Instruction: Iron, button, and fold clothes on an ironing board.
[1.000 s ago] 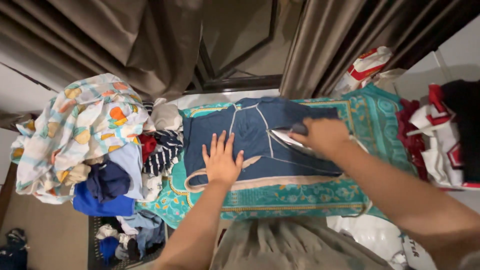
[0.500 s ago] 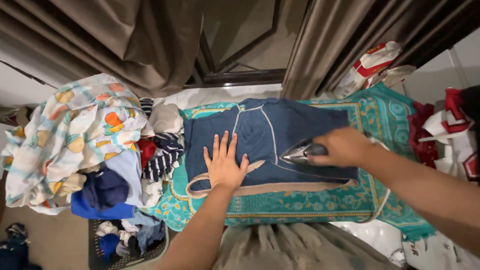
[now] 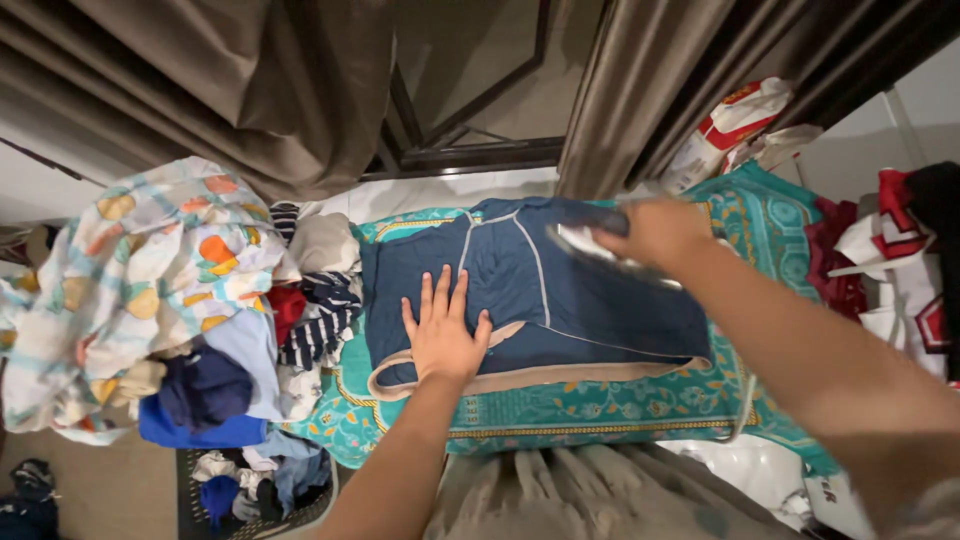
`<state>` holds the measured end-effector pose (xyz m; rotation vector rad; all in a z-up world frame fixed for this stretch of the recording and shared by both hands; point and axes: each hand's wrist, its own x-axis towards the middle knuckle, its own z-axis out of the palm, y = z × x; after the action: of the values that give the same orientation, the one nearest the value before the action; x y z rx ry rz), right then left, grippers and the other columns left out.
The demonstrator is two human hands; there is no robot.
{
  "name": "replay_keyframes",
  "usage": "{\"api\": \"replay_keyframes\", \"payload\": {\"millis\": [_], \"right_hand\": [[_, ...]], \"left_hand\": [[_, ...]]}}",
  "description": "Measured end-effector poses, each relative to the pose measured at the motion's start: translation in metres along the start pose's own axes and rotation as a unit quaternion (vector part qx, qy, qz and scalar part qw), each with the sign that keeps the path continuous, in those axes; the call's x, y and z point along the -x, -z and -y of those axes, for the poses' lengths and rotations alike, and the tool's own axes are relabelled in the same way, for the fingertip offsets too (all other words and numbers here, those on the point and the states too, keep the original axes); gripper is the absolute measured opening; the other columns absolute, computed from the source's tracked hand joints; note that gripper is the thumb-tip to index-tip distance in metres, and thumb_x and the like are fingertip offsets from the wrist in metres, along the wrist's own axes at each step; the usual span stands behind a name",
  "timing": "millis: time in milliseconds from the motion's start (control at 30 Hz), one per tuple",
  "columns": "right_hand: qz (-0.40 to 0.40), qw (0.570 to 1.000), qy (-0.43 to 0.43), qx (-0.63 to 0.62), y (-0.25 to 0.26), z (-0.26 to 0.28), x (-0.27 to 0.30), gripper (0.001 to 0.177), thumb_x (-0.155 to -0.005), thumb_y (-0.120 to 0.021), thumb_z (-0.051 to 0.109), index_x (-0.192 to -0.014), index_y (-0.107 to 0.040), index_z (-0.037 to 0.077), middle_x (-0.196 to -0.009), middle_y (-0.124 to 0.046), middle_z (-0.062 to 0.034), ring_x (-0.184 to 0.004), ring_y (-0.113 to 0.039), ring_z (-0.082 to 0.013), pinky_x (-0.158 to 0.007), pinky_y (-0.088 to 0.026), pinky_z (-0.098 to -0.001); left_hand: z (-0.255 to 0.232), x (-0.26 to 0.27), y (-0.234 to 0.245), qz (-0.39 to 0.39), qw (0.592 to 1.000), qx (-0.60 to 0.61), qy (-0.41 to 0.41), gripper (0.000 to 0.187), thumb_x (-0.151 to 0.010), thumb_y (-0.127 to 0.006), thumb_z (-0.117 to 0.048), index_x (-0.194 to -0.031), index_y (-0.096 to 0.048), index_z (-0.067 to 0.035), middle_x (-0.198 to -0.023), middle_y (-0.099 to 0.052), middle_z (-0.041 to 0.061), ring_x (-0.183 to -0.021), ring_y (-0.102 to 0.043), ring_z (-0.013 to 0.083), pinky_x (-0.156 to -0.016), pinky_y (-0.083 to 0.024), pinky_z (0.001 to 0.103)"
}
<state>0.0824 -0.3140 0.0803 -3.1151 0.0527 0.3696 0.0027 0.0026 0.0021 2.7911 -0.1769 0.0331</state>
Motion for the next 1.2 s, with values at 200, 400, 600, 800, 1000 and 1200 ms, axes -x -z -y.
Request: {"api": "replay_keyframes", "payload": {"millis": [200,400,600,800,1000,1200], "right_hand": [[0.135,0.971,0.173,0.09,-0.003,-0.017,0.075,0.056,-0.076,-0.061,0.075,-0.104,-0.076,0.029,-0.09,-0.077,-0.0095,-0.086,-0.075,-0.0319,-0.079,-0.06,-0.0449],[0.124,0.989,0.034,0.074,-0.013,-0.027,0.034,0.068,-0.081,-0.059,0.08,-0.106,-0.075,0.019,-0.097,-0.079,-0.009,-0.091,-0.078,-0.0272,-0.081,-0.062,-0.0429],[-0.048,0.995,-0.082,-0.034,0.008,-0.019,0.014,0.072,-0.081,-0.061,0.072,-0.13,-0.066,0.02,-0.099,-0.074,-0.0201,-0.094,-0.072,-0.0402,-0.083,-0.056,-0.0522],[0.15,0.979,0.09,0.106,0.002,-0.013,0.062,0.069,-0.078,-0.056,0.082,-0.108,-0.074,0.023,-0.097,-0.079,-0.0091,-0.093,-0.076,-0.0279,-0.082,-0.06,-0.0422],[0.122,0.981,0.108,0.104,-0.006,-0.007,0.07,0.068,-0.073,-0.058,0.082,-0.109,-0.072,0.025,-0.102,-0.077,-0.0099,-0.095,-0.076,-0.0299,-0.082,-0.06,-0.0442],[-0.087,0.995,-0.046,-0.015,-0.014,-0.006,0.016,0.063,-0.089,-0.058,0.067,-0.124,-0.061,0.015,-0.098,-0.075,-0.0225,-0.093,-0.072,-0.0426,-0.08,-0.055,-0.0534]], "left_hand": [[0.0,0.002,0.0,-0.002,1.0,0.008,0.003,0.071,-0.087,-0.061,-0.043,-0.152,-0.044,-0.022,-0.162,-0.034,0.003,-0.153,-0.021,0.0275,-0.12,-0.01,0.061],[0.002,0.003,-0.005,-0.014,1.0,0.009,-0.005,0.069,-0.087,-0.06,-0.042,-0.151,-0.046,-0.02,-0.162,-0.035,0.003,-0.153,-0.022,0.028,-0.121,-0.01,0.06],[-0.001,0.004,-0.005,-0.016,1.0,0.02,-0.004,0.069,-0.087,-0.061,-0.041,-0.151,-0.046,-0.02,-0.162,-0.034,0.004,-0.153,-0.022,0.0279,-0.121,-0.009,0.06],[0.001,0.002,-0.005,-0.006,1.0,0.016,0.005,0.069,-0.087,-0.06,-0.042,-0.151,-0.046,-0.021,-0.163,-0.033,0.003,-0.154,-0.021,0.0271,-0.122,-0.008,0.059],[0.008,0.021,0.004,-0.118,0.979,0.143,-0.086,0.049,-0.084,-0.072,-0.034,-0.128,-0.061,-0.015,-0.133,-0.055,0.009,-0.137,-0.044,0.0328,-0.114,-0.03,0.055],[0.03,0.056,0.013,-0.178,0.971,0.094,-0.129,0.044,-0.077,-0.073,-0.022,-0.119,-0.064,-0.014,-0.123,-0.06,0.006,-0.122,-0.052,0.031,-0.101,-0.033,0.053]]}}
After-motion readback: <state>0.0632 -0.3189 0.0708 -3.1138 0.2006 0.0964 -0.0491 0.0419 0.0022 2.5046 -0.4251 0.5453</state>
